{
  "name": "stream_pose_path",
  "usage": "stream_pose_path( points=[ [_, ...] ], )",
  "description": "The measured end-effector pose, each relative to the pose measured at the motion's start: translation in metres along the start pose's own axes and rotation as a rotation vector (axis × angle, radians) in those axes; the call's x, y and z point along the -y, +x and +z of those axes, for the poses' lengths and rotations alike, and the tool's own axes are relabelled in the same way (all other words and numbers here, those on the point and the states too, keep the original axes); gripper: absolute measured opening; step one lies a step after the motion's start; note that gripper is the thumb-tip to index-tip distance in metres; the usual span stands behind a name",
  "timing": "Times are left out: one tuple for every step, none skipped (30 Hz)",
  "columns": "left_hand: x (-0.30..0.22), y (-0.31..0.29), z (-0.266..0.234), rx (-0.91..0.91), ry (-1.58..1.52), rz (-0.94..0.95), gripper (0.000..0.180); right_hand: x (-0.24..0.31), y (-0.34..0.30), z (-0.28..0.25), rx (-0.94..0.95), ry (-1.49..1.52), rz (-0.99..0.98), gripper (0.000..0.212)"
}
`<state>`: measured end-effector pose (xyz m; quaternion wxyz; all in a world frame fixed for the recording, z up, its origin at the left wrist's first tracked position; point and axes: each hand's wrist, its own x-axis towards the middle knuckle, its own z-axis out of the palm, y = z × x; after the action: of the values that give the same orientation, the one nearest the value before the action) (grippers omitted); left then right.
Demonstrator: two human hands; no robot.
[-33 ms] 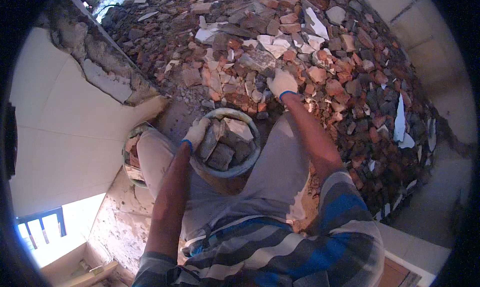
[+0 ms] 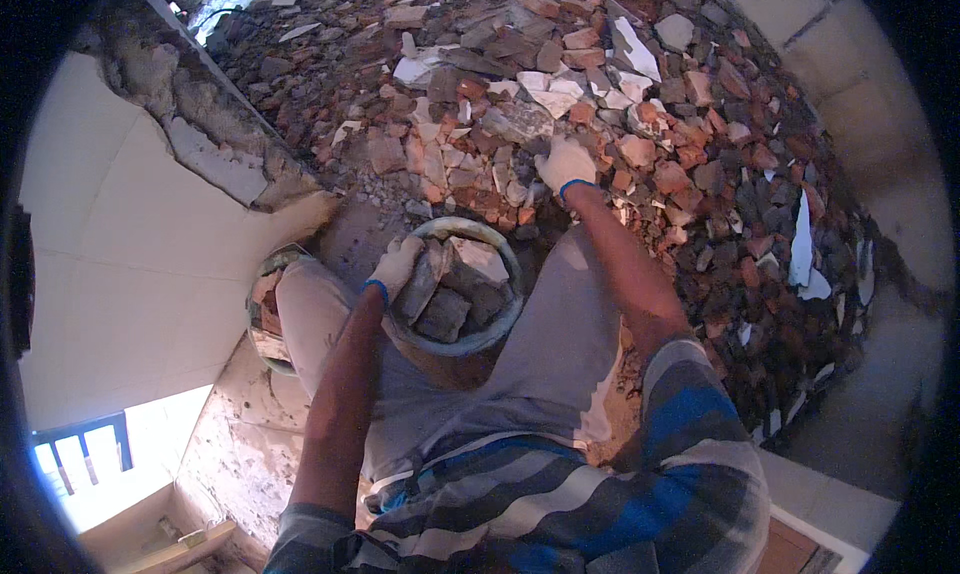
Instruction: The person sits on the floor and uses gloved hands to pick up broken tiles and bricks from a pile of rubble, placing them into two buckets. The person repeatedly reaches for debris and transfers it into the buckets.
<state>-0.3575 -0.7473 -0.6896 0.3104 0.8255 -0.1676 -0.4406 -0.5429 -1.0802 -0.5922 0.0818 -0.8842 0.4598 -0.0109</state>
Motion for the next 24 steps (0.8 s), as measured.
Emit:
stream_pose_path(
  points=[
    [-0.005,-0.005,0.0,-0.012,0.047,-0.021,0.096,0.002,0.008,0.004,-0.007,-0.006,-0.033,0.05],
    [-0.01,-0.009,-0.001,0.0,0.048,-0.027,0.097,0.005,0.013,0.008,0.004,-0.023,-0.049,0.05],
    [-0.014,-0.014,-0.003,0.008,0.044,-0.037,0.098,0.011,0.017,0.013,-0.01,-0.056,-0.086,0.052],
    [-0.017,-0.018,-0.005,0.012,0.038,-0.05,0.099,0.018,0.021,0.017,-0.011,-0.035,-0.131,0.053],
    [-0.019,-0.021,-0.007,0.031,0.068,-0.003,0.101,0.027,0.025,0.022,-0.009,-0.013,-0.177,0.053],
    [-0.021,-0.022,-0.008,0.023,0.077,-0.007,0.101,0.037,0.029,0.028,-0.007,0.009,-0.223,0.053],
    [-0.023,-0.021,-0.009,0.015,0.086,-0.009,0.101,0.048,0.032,0.034,-0.007,0.037,-0.248,0.055],
    [-0.023,-0.022,-0.009,0.012,0.095,-0.012,0.102,0.061,0.032,0.043,-0.005,0.066,-0.271,0.056],
    [-0.026,-0.015,-0.011,0.004,0.103,-0.005,0.102,0.077,0.042,0.049,-0.005,0.086,-0.283,0.058],
    [-0.025,-0.014,-0.011,0.0,0.104,-0.015,0.102,0.092,0.046,0.057,0.035,0.105,-0.306,0.06],
    [-0.024,-0.013,-0.01,-0.001,0.105,-0.026,0.102,0.107,0.049,0.066,0.085,0.117,-0.316,0.062],
    [-0.022,-0.012,-0.01,-0.002,0.107,-0.043,0.102,0.123,0.052,0.074,0.138,0.121,-0.319,0.065],
    [-0.022,-0.011,-0.009,-0.018,0.114,-0.036,0.102,0.139,0.056,0.082,0.189,0.136,-0.301,0.073],
    [-0.022,-0.011,-0.009,-0.029,0.114,-0.037,0.101,0.154,0.059,0.09,0.192,0.179,-0.311,0.075],
    [-0.021,-0.011,-0.009,-0.026,0.111,-0.054,0.101,0.168,0.061,0.097,0.207,0.207,-0.305,0.077],
    [-0.021,-0.012,-0.008,-0.022,0.107,-0.069,0.1,0.182,0.064,0.103,0.221,0.234,-0.299,0.079],
    [-0.022,-0.012,-0.008,-0.01,0.137,-0.055,0.099,0.198,0.068,0.109,0.247,0.144,-0.241,0.087],
    [-0.023,-0.013,-0.008,-0.017,0.134,-0.066,0.098,0.21,0.071,0.113,0.23,0.18,-0.233,0.088],
    [-0.024,-0.013,-0.008,-0.021,0.13,-0.082,0.097,0.223,0.074,0.117,0.228,0.195,-0.199,0.089],
    [-0.024,-0.015,-0.007,-0.023,0.126,-0.103,0.097,0.234,0.076,0.122,0.233,0.205,-0.153,0.089],
    [-0.026,-0.015,-0.007,-0.015,0.147,-0.12,0.094,0.244,0.077,0.127,0.184,0.157,-0.156,0.08],
    [-0.027,-0.015,-0.007,-0.026,0.149,-0.114,0.093,0.251,0.08,0.131,0.195,0.139,-0.151,0.082],
    [-0.027,-0.016,-0.007,-0.022,0.148,-0.114,0.093,0.257,0.083,0.135,0.215,0.112,-0.143,0.084],
    [-0.028,-0.016,-0.007,-0.018,0.149,-0.119,0.093,0.263,0.087,0.14,0.233,0.085,-0.136,0.086]
  ],
)
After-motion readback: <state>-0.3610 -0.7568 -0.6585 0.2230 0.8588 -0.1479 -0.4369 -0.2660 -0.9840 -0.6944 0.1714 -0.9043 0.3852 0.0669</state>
